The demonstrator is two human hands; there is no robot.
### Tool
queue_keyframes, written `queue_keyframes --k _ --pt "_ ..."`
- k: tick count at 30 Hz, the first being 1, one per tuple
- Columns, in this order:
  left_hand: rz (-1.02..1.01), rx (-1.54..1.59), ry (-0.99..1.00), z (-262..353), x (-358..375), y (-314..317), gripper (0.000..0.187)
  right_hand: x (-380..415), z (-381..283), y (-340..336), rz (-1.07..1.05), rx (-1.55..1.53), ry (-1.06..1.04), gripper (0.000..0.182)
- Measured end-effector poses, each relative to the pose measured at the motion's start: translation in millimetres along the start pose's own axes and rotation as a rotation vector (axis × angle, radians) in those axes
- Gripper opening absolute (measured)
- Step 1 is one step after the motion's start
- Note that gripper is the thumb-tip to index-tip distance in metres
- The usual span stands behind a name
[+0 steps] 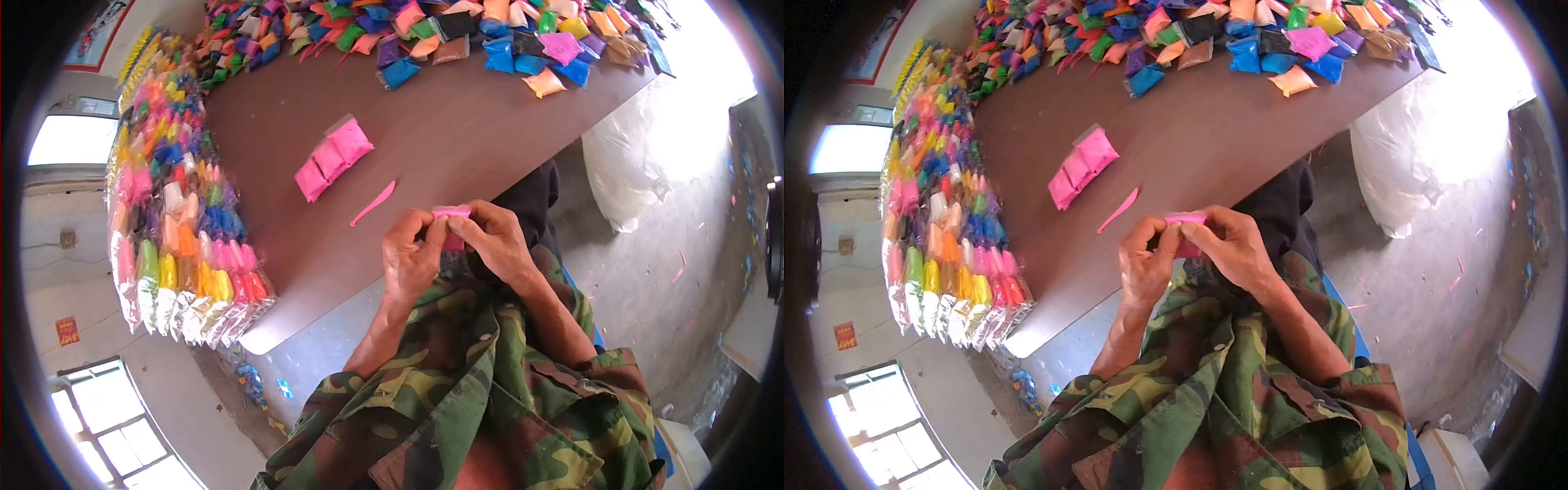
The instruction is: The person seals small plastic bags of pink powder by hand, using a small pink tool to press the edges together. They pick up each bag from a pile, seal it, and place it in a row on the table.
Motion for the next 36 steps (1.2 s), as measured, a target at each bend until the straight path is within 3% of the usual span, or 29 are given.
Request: queue_keyframes --k 3,5,8,13,16,20,29,36 --pt "-0.009 -0.041 0.076 8.8 -1.6 5.5 0.012 2.7 5.3 -4.6 0.088 0.072 -0.067 0.018" --pt "-0.052 0.095 -0.139 9.1 4.2 6.6 0.016 8.6 -2.3 2.3 0.092 -0.082 -0.088 0.016" --pt "-0.065 0.328 -0.229 6.7 9.8 17.0 0.037 5.0 3.1 -5.7 0.137 -0.112 -0.044 0.014" --pt "-0.094 0.308 -0.402 10.8 6.4 12.8 0.034 2.6 4.7 -6.7 0.123 -0.223 -0.136 0.013" --pt "-0.11 0.187 -0.272 11.9 5.4 11.1 0.029 3.5 -1.2 -2.7 0.095 -0.235 -0.165 0.011" --pt "0.026 0.071 0.012 21.0 3.3 5.5 0.016 0.9 -3.6 3.4 0.026 -0.205 -0.127 0.014" --pt "0.042 -0.153 0.159 18.8 16.6 0.7 0.016 -0.2 8.4 4.2 -0.083 -0.199 -0.01 0.022" --pt "0.042 0.227 -0.155 25.4 26.7 10.8 0.027 3.0 4.3 5.3 -0.064 -0.371 -0.179 0.017"
Point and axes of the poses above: each hand's wrist, its own x-axis away from the middle knuckle, its own y-axis out of the palm, z = x × y, the point moved 4 cm from there along -x, towards the middle knuckle, and after that the axes turned 12 degrees about y, right-handed, at the moved point
